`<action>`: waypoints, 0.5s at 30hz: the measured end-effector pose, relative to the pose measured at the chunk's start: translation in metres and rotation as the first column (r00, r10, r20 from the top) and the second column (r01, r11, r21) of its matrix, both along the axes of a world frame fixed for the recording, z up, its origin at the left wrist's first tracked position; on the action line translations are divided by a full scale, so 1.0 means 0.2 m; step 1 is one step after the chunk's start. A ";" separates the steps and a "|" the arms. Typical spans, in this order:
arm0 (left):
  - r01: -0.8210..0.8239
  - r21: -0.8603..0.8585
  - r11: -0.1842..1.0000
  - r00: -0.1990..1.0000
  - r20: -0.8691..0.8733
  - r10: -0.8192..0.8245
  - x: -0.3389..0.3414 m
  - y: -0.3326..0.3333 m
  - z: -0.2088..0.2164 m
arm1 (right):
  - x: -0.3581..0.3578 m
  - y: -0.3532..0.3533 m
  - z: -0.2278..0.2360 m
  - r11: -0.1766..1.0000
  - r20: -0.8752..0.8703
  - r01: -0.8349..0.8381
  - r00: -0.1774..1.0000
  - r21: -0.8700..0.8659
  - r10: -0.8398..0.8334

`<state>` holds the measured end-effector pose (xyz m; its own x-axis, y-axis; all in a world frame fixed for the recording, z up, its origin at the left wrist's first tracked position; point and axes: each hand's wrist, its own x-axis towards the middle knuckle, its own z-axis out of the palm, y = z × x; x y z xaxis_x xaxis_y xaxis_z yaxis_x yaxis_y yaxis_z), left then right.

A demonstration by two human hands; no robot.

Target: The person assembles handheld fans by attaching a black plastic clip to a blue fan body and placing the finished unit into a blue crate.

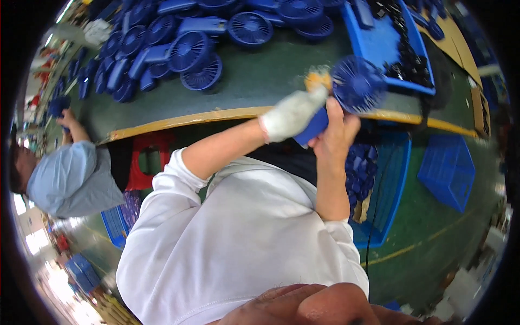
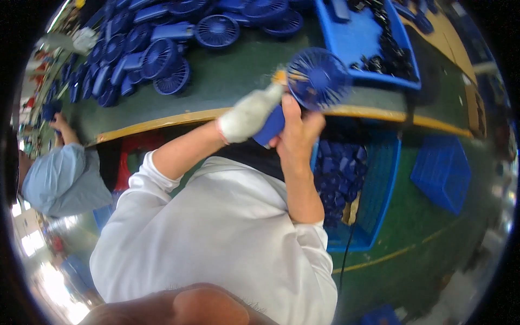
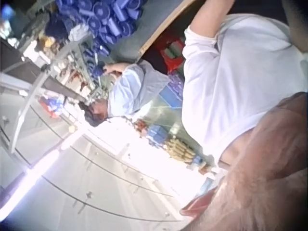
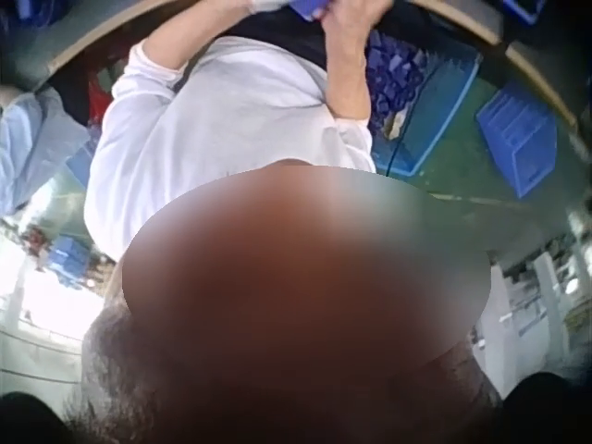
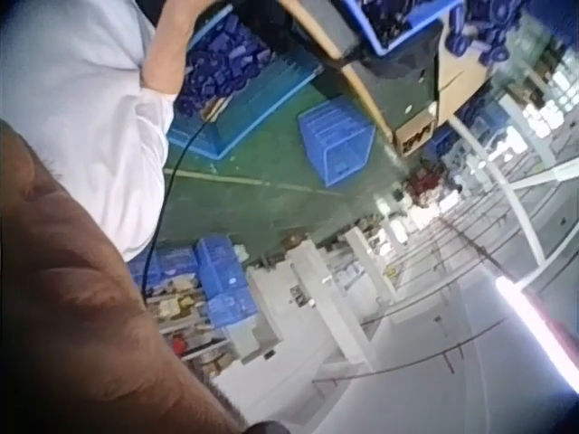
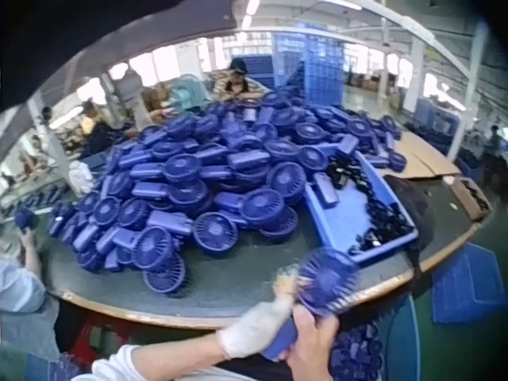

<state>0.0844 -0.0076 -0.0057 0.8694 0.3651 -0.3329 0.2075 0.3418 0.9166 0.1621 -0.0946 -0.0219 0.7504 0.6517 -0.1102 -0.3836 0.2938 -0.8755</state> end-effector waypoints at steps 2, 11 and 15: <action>0.067 0.435 0.898 0.989 0.092 -0.119 0.02 -0.02 -0.04 | -0.01 -0.06 0.00 0.990 0.149 0.137 0.980 -0.018 -0.132; 0.251 0.845 -0.473 0.959 -0.152 0.238 -0.21 0.69 0.32 | 0.17 -0.60 -0.43 0.883 0.519 0.392 0.827 -0.258 -0.215; 0.658 0.691 -0.301 0.739 -0.514 0.434 -0.17 0.96 0.29 | 0.32 -0.89 -0.90 0.737 -0.006 0.294 0.927 -0.608 -0.375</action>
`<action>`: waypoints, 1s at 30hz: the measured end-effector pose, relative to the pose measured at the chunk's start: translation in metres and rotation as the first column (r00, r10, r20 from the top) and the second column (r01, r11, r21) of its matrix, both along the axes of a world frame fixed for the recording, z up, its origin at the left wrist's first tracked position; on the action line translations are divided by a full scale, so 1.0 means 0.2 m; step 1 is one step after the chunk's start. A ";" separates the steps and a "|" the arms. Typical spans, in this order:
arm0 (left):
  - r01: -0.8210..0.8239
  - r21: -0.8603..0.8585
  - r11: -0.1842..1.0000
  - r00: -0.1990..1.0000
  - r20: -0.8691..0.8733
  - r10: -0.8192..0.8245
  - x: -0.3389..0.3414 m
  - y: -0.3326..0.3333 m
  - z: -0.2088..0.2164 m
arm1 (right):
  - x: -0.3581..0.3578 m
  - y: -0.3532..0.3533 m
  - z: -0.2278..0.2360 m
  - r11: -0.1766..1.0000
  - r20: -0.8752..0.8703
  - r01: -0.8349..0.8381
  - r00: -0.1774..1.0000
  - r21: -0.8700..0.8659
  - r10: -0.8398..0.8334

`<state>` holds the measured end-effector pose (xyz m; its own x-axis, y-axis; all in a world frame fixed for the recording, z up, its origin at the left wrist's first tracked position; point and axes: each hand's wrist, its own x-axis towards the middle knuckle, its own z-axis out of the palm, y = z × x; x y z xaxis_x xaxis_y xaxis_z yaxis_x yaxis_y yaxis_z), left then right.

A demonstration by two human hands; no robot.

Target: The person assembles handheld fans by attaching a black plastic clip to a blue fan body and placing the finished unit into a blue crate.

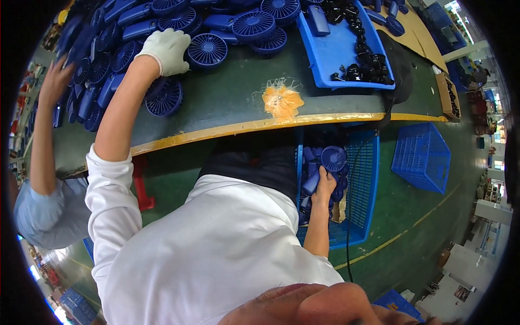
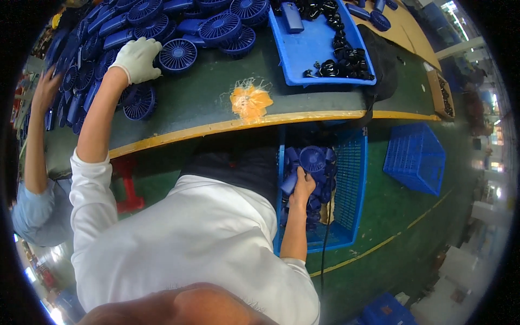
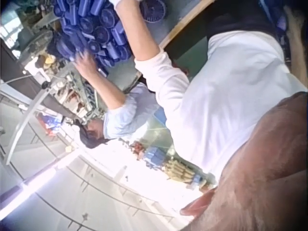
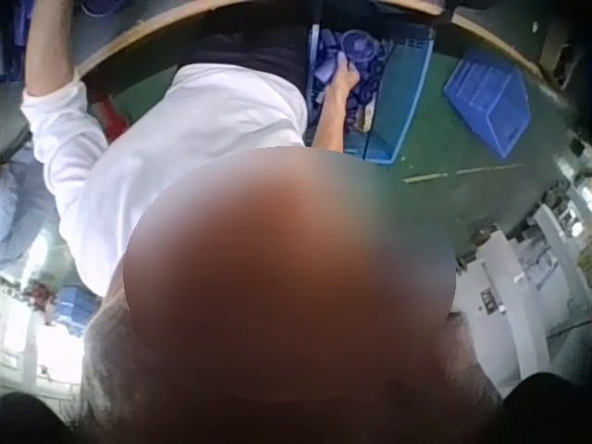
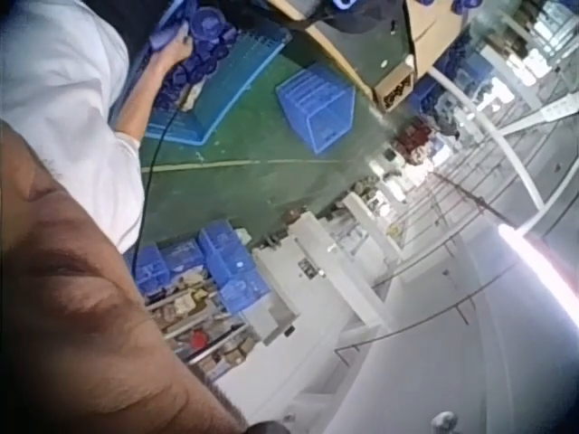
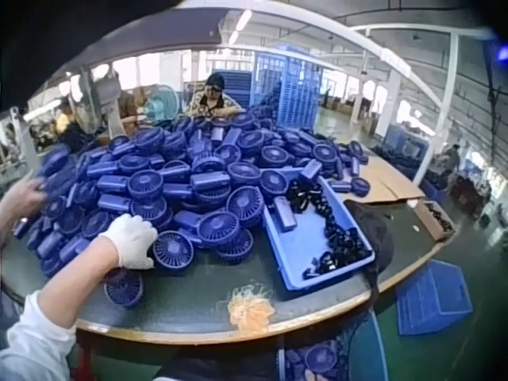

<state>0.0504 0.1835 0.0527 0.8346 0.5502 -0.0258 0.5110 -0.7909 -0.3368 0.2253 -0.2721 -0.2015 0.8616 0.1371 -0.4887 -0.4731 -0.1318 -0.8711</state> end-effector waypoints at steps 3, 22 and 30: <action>-0.008 -0.044 0.999 0.997 -0.082 0.004 0.07 0.07 0.00 | 0.00 -0.13 -0.19 0.980 -0.227 0.197 0.954 -0.011 -0.194; 0.341 -0.148 0.928 0.774 0.605 -0.188 0.05 -0.63 -0.32 | 1.11 1.56 1.13 0.530 0.550 0.146 0.207 -0.835 0.809; 0.299 -0.289 0.909 0.816 0.572 -0.087 0.03 -0.64 -0.31 | 1.34 1.70 0.98 0.651 0.609 0.006 0.358 -0.759 0.708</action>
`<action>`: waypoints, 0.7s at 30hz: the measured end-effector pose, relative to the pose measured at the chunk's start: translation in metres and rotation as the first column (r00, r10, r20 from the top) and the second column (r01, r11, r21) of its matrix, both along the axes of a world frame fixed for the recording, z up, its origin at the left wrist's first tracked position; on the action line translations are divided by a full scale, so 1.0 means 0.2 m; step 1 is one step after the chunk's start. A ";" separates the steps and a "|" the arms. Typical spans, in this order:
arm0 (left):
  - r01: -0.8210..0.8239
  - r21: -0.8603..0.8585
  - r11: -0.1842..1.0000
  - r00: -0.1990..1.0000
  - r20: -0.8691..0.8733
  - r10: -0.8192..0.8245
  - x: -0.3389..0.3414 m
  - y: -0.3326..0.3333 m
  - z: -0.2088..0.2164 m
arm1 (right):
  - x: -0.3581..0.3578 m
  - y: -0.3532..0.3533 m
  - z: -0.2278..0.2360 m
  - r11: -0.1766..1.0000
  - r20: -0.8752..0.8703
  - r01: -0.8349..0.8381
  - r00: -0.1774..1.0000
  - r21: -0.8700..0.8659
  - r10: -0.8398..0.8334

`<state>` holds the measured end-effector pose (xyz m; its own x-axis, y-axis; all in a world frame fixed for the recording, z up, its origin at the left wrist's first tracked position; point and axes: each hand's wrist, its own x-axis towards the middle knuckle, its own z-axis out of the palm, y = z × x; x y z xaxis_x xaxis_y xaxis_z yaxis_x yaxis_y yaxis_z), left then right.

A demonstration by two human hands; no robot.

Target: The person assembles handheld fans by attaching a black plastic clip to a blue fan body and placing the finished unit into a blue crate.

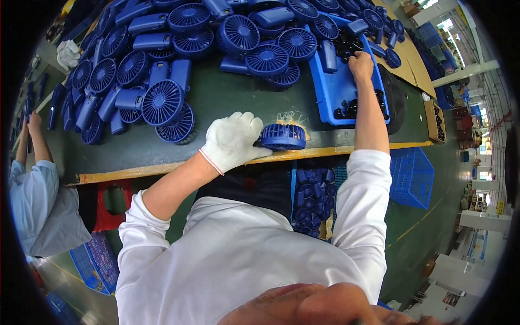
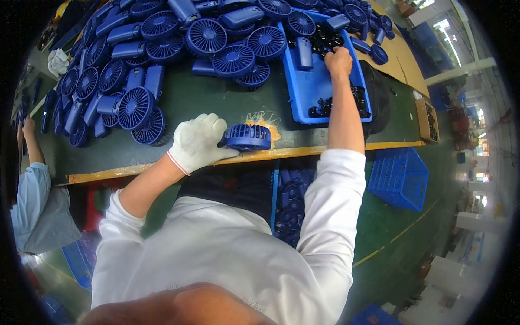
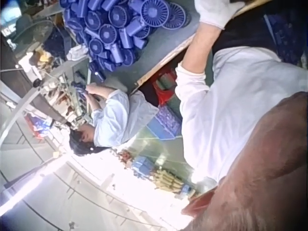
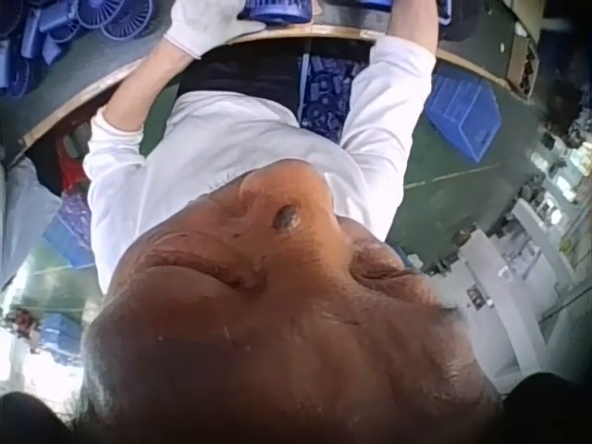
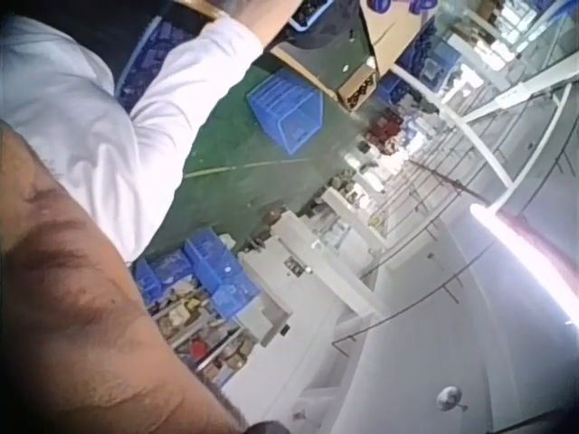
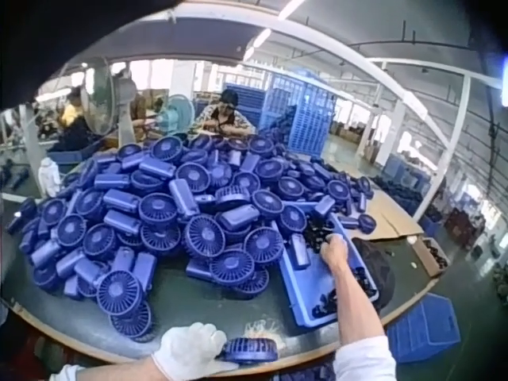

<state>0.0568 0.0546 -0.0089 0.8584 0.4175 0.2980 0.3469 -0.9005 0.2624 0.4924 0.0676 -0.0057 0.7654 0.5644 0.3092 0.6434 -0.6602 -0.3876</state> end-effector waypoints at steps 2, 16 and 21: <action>0.030 -0.012 0.999 1.000 -0.006 -0.030 -0.01 0.00 0.03 | 0.02 -0.06 0.05 0.996 0.075 -0.094 0.993 -0.008 0.094; -0.152 -0.539 0.828 0.905 0.262 0.336 -0.04 0.02 -0.02 | -1.38 -0.81 -0.07 0.402 -0.402 0.121 0.529 0.907 0.747; 0.361 -0.924 0.129 0.817 0.380 0.433 -0.02 -0.10 -0.02 | -1.61 -0.80 -0.11 0.295 -0.324 0.135 0.412 0.946 0.851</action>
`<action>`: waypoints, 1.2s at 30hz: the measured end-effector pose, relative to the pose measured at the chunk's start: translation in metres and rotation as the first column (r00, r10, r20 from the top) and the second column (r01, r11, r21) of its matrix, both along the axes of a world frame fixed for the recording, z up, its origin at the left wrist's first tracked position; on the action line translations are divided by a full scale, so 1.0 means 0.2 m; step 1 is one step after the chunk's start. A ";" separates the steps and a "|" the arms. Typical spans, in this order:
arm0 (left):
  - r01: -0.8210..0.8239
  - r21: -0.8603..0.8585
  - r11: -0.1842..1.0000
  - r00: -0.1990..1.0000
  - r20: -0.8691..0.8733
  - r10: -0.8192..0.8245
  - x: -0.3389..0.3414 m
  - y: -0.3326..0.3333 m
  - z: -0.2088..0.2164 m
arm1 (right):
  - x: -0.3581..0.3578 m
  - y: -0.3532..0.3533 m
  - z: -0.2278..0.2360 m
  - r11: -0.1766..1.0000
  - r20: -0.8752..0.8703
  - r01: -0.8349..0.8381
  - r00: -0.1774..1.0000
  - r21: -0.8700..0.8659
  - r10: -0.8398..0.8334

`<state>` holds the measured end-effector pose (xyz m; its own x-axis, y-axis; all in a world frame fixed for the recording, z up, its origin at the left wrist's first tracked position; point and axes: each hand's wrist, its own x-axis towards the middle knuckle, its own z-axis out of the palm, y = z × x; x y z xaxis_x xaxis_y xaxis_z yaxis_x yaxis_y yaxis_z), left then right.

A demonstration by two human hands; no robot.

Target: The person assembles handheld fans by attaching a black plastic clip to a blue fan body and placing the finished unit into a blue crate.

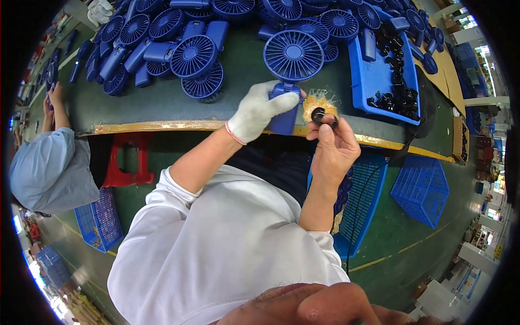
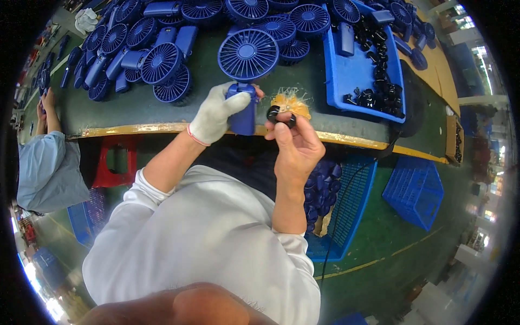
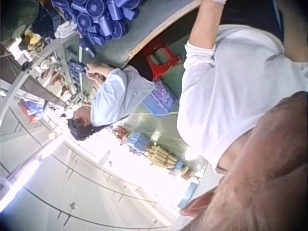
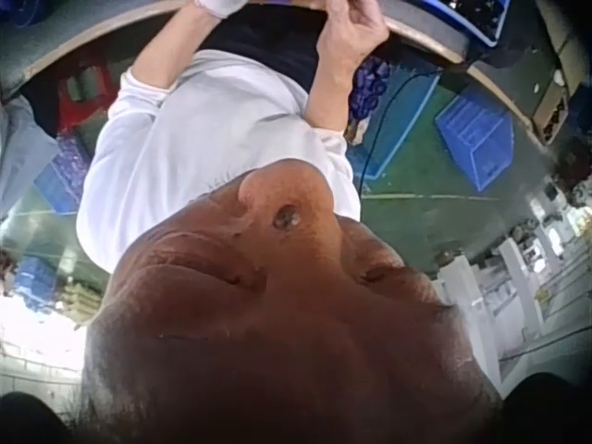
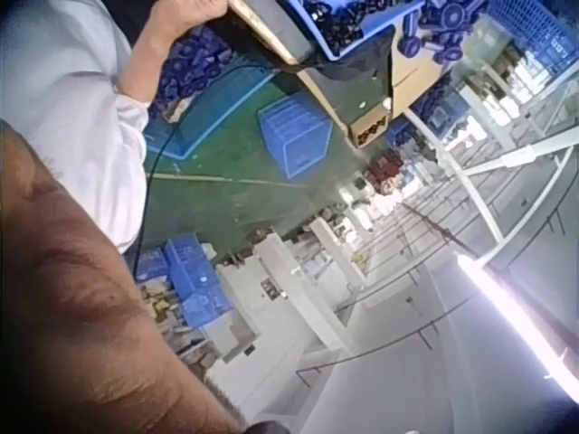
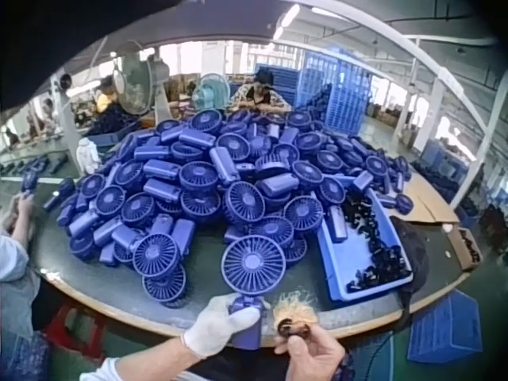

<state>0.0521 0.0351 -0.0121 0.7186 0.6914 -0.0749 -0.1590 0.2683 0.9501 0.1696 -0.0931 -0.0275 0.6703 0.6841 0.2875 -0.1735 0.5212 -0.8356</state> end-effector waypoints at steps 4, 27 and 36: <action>-0.017 0.178 0.984 0.999 0.044 0.009 0.03 -0.06 0.01 | -0.06 -0.01 0.04 0.996 -0.127 -0.094 0.988 -0.008 0.092; 0.334 -0.119 0.935 0.920 -0.175 -0.351 0.14 -0.13 0.08 | 0.02 0.06 -0.05 0.932 -0.503 -0.290 0.852 -0.219 0.147; 0.359 -0.045 0.932 0.908 -0.213 -0.360 0.18 -0.25 0.06 | -0.02 -0.07 0.06 0.948 -0.128 0.083 0.984 -0.308 -0.127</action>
<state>0.0881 -0.0150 -0.0005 0.8847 0.3887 -0.2573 0.1558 0.2736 0.9491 0.1660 -0.1065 -0.0160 0.7621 0.6470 -0.0254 -0.2619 0.2722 -0.9259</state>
